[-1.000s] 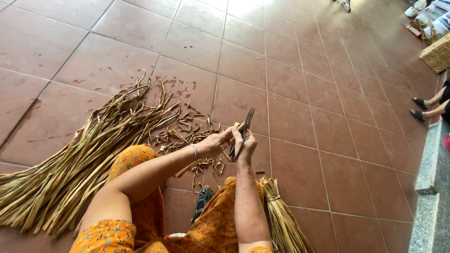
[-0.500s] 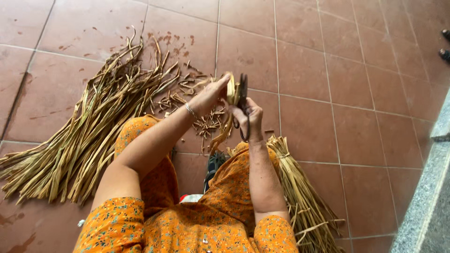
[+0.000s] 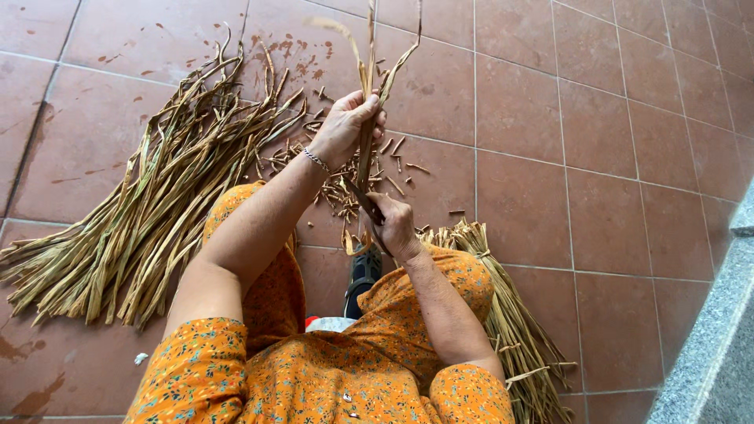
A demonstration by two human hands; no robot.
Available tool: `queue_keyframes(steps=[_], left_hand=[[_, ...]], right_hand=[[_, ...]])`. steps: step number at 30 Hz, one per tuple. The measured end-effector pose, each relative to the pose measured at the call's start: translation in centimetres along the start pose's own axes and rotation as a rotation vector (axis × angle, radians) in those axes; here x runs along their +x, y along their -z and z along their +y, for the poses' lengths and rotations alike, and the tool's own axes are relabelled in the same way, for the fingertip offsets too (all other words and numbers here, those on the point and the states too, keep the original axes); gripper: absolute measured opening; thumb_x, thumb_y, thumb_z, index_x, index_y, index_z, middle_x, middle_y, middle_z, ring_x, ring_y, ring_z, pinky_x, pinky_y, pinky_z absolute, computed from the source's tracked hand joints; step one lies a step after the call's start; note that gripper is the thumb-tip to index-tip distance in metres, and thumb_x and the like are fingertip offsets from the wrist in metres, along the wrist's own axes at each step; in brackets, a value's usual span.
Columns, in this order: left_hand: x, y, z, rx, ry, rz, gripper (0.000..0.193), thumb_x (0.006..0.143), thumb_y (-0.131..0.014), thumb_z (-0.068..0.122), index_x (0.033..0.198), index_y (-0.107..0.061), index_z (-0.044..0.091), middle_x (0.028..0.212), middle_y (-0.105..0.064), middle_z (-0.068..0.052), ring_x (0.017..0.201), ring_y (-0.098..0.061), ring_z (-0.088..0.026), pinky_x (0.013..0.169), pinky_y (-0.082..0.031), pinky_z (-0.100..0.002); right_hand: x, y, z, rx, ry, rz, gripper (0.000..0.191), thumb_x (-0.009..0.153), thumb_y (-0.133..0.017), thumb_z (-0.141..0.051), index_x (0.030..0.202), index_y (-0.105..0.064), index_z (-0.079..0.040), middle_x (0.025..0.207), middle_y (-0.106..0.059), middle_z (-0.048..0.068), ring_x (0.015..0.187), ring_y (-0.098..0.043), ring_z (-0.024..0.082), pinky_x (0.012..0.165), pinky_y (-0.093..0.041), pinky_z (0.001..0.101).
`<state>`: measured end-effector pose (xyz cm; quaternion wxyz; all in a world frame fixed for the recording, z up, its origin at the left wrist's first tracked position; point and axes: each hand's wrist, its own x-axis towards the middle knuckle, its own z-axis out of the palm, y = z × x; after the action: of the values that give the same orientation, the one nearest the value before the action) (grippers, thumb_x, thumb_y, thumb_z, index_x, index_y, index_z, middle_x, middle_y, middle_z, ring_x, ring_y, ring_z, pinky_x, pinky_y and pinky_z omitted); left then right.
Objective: The person sits on a tiled floor with large bundles of dried plant stalks. They pick up stalks, use scissors to cut off the root ends and damaged sections, drop the trimmed-off pieces into a discard pile, and place the trimmed stalks into finished bundles beside them.
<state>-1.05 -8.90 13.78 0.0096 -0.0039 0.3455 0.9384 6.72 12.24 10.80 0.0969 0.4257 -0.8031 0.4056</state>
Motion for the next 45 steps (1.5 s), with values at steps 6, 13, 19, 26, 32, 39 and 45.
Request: queue_keyframes(steps=[6,13,19,26,32,39,45], left_hand=[[-0.5,-0.5,0.8,0.132,-0.059,-0.059,0.016,0.108,-0.059,0.018,0.117,-0.065,0.005,0.078,-0.061,-0.001,0.060,-0.052,-0.009,0.057,-0.046,-0.026],[-2.0,-2.3,1.5,0.456,-0.208,-0.032,0.021,0.104,-0.065,0.019,0.120,-0.056,0.009,0.076,-0.049,0.007,0.062,-0.042,-0.003,0.051,-0.034,-0.020],[-2.8,-2.1,0.9,0.536,-0.282,-0.099,0.028,0.097,-0.073,0.014,0.115,-0.053,0.009,0.087,-0.056,0.008,0.074,-0.052,-0.001,0.063,-0.045,-0.019],[-2.1,-0.4,2.3,0.255,-0.130,-0.006,0.011,0.100,-0.060,0.012,0.108,-0.062,0.005,0.074,-0.048,0.005,0.059,-0.040,-0.004,0.052,-0.033,-0.021],[-3.1,-0.7,5.3,0.192,-0.056,0.021,0.020,0.096,-0.052,0.008,0.114,-0.063,0.004,0.073,-0.049,0.002,0.056,-0.038,-0.007,0.051,-0.033,-0.023],[-4.5,-2.5,5.5,0.241,-0.005,-0.105,0.024,0.090,-0.046,0.010,0.111,-0.057,0.005,0.069,-0.050,-0.001,0.049,-0.034,-0.007,0.042,-0.027,-0.025],[-5.2,-3.4,3.1,0.294,0.173,-0.239,0.014,0.093,-0.049,0.012,0.102,-0.057,0.004,0.067,-0.047,0.001,0.048,-0.032,-0.006,0.043,-0.025,-0.023]], right_hand=[[-1.2,-0.5,-0.2,-0.002,0.000,-0.102,0.028,0.090,-0.079,-0.017,0.113,-0.068,-0.005,0.087,-0.073,0.012,0.074,-0.074,0.026,0.065,-0.058,0.0360],[-0.1,1.1,-0.3,-0.098,-0.171,-0.074,0.033,0.091,-0.081,-0.026,0.119,-0.072,-0.010,0.081,-0.076,0.004,0.067,-0.072,0.014,0.062,-0.058,0.0313],[0.3,2.7,-0.2,0.134,-0.313,0.046,0.044,0.096,-0.077,-0.024,0.134,-0.065,-0.004,0.088,-0.075,0.006,0.077,-0.065,0.006,0.068,-0.056,0.0256],[1.7,6.0,-1.0,-0.020,-0.388,-0.467,0.059,0.085,-0.083,-0.038,0.140,-0.064,-0.024,0.096,-0.074,0.014,0.086,-0.073,0.018,0.075,-0.056,0.0336],[0.7,8.1,0.1,-0.003,-0.530,-0.733,0.073,0.067,-0.094,-0.051,0.128,-0.071,-0.019,0.095,-0.077,0.005,0.084,-0.070,0.020,0.076,-0.055,0.0361],[0.3,8.2,2.0,0.778,-0.516,-0.280,0.077,0.096,-0.053,-0.064,0.135,-0.061,0.001,0.088,-0.067,0.002,0.068,-0.059,0.008,0.058,-0.046,0.0269],[2.1,6.4,0.3,0.794,-0.499,-0.131,0.096,0.097,-0.031,-0.079,0.142,-0.055,0.002,0.089,-0.067,0.001,0.077,-0.061,0.007,0.064,-0.043,0.0217]])
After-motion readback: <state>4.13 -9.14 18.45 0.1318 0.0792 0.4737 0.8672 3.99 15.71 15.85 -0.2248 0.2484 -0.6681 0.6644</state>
